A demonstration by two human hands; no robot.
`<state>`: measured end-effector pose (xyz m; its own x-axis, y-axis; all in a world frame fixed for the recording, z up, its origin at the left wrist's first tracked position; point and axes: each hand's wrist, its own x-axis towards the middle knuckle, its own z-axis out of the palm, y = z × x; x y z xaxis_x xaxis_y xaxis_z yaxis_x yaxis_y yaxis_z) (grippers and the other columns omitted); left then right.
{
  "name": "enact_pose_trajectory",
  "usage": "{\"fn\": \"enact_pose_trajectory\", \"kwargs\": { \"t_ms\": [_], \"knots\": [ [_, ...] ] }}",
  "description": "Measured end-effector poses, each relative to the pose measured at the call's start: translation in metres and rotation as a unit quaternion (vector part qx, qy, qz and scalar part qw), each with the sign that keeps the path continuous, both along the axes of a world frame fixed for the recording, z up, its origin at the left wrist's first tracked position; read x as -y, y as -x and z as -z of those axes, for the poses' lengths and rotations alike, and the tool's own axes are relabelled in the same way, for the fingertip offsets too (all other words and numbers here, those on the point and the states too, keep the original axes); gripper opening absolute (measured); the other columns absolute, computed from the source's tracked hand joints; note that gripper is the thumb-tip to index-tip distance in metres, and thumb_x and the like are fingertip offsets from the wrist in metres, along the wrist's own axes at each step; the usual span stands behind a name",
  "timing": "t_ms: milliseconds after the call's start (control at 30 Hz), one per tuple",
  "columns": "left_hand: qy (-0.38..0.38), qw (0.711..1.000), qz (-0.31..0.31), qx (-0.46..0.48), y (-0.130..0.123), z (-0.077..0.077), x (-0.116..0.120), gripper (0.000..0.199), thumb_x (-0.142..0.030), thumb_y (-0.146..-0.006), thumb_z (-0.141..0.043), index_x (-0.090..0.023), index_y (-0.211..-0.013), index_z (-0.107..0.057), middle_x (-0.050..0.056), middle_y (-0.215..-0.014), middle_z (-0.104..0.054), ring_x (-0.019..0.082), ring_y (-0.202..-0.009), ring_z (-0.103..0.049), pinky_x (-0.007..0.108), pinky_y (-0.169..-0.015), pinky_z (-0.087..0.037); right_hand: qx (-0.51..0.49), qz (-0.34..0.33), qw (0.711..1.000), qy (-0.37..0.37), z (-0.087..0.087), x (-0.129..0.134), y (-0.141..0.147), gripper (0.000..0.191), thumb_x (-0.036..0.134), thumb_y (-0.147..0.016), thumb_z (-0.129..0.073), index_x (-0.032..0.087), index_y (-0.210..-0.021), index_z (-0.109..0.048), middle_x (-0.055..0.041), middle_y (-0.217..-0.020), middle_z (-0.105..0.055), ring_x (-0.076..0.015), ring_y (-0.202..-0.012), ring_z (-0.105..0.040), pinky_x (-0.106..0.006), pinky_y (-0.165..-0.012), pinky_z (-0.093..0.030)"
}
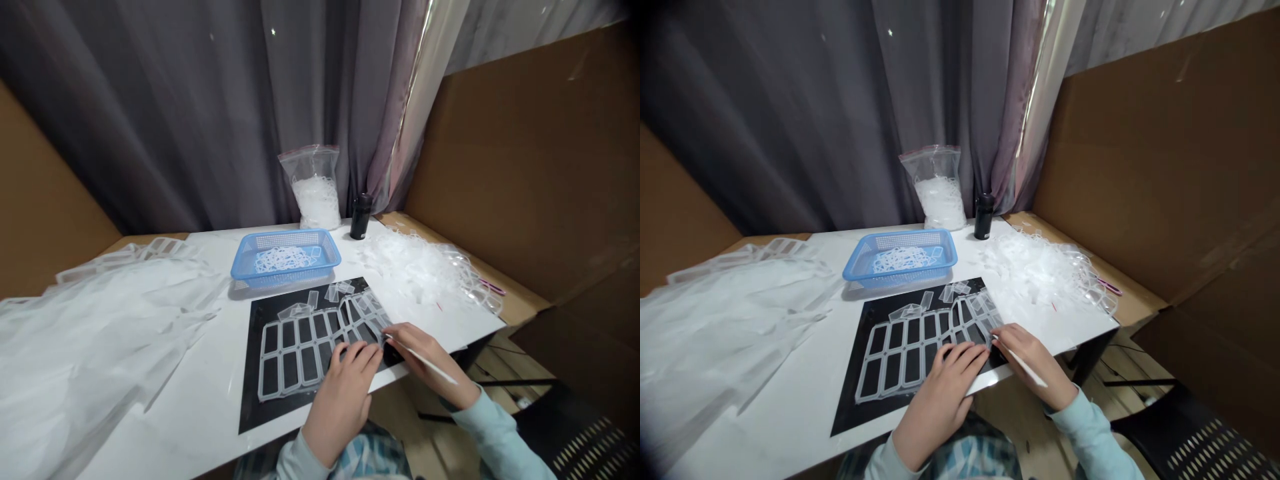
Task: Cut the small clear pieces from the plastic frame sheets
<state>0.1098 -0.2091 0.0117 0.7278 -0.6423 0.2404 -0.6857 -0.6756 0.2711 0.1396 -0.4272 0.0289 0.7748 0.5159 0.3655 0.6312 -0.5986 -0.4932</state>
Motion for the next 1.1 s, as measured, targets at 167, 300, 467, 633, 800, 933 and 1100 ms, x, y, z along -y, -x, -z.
{"fn": "enact_pose_trajectory", "kwargs": {
  "t_ms": [167, 300, 467, 633, 800, 933, 1100],
  "knots": [
    [-0.003, 1.000, -0.004, 0.000, 0.000, 0.000, 0.000, 0.056, -0.015, -0.090, -0.051, -0.021, -0.144, -0.036, 0.003, -0.145, -0.046, 0.023, -0.133, -0.038, 0.049, -0.113, -0.028, -0.099, 0.025, 0.993, -0.057, -0.009, 0.007, 0.000, 0.020, 0.033, -0.103, -0.046, 0.020, -0.102, -0.061, -0.0074, -0.097, -0.066, -0.0195, -0.088, -0.064, -0.029, -0.076, -0.050],
    [-0.007, 1.000, -0.010, 0.003, 0.000, 0.000, 0.001, 0.055, -0.016, -0.090, -0.053, -0.020, -0.142, -0.038, 0.004, -0.145, -0.046, 0.024, -0.133, -0.038, 0.051, -0.112, -0.029, -0.128, 0.006, 0.989, -0.075, -0.013, 0.009, -0.002, 0.022, 0.036, -0.101, -0.050, 0.019, -0.099, -0.064, -0.0083, -0.102, -0.067, -0.0221, -0.097, -0.064, -0.030, -0.083, -0.050],
    [-0.010, 1.000, -0.015, 0.003, 0.001, -0.001, 0.001, 0.054, -0.016, -0.089, -0.054, -0.021, -0.141, -0.039, 0.004, -0.143, -0.047, 0.024, -0.132, -0.039, 0.051, -0.111, -0.030, -0.139, 0.007, 0.987, -0.083, -0.013, 0.009, -0.002, 0.024, 0.038, -0.101, -0.050, 0.018, -0.097, -0.064, -0.0090, -0.101, -0.068, -0.0226, -0.096, -0.065, -0.030, -0.082, -0.050],
    [-0.006, 1.000, -0.017, -0.003, 0.000, -0.001, 0.001, 0.055, -0.014, -0.089, -0.052, -0.023, -0.140, -0.038, 0.003, -0.144, -0.046, 0.023, -0.133, -0.038, 0.050, -0.112, -0.030, -0.144, 0.011, 0.986, -0.079, -0.012, 0.012, -0.002, 0.023, 0.037, -0.101, -0.049, 0.019, -0.100, -0.063, -0.0087, -0.102, -0.068, -0.0222, -0.097, -0.065, -0.029, -0.083, -0.050],
    [-0.001, 1.000, -0.015, -0.008, 0.001, 0.000, 0.001, 0.054, -0.012, -0.089, -0.051, -0.023, -0.140, -0.039, 0.003, -0.144, -0.046, 0.023, -0.133, -0.038, 0.051, -0.112, -0.028, -0.149, 0.004, 0.985, -0.083, -0.009, 0.013, -0.003, 0.022, 0.036, -0.101, -0.050, 0.019, -0.095, -0.061, -0.0083, -0.106, -0.067, -0.0222, -0.102, -0.064, -0.029, -0.087, -0.049],
    [0.000, 1.000, -0.014, -0.010, 0.001, -0.001, 0.001, 0.054, -0.013, -0.089, -0.052, -0.023, -0.141, -0.038, 0.003, -0.144, -0.046, 0.024, -0.133, -0.038, 0.052, -0.111, -0.028, -0.152, 0.007, 0.986, -0.068, -0.007, 0.014, -0.004, 0.022, 0.038, -0.101, -0.050, 0.020, -0.099, -0.062, -0.0079, -0.108, -0.067, -0.0216, -0.101, -0.064, -0.030, -0.087, -0.050],
    [0.001, 1.000, -0.010, -0.012, 0.001, -0.001, 0.000, 0.054, -0.015, -0.090, -0.053, -0.022, -0.141, -0.039, 0.003, -0.144, -0.047, 0.023, -0.132, -0.039, 0.050, -0.111, -0.029, -0.143, -0.016, 0.989, -0.034, -0.009, 0.015, -0.004, 0.025, 0.038, -0.102, -0.048, 0.019, -0.099, -0.065, -0.0090, -0.111, -0.066, -0.0223, -0.102, -0.063, -0.033, -0.090, -0.050]
  ]
}}
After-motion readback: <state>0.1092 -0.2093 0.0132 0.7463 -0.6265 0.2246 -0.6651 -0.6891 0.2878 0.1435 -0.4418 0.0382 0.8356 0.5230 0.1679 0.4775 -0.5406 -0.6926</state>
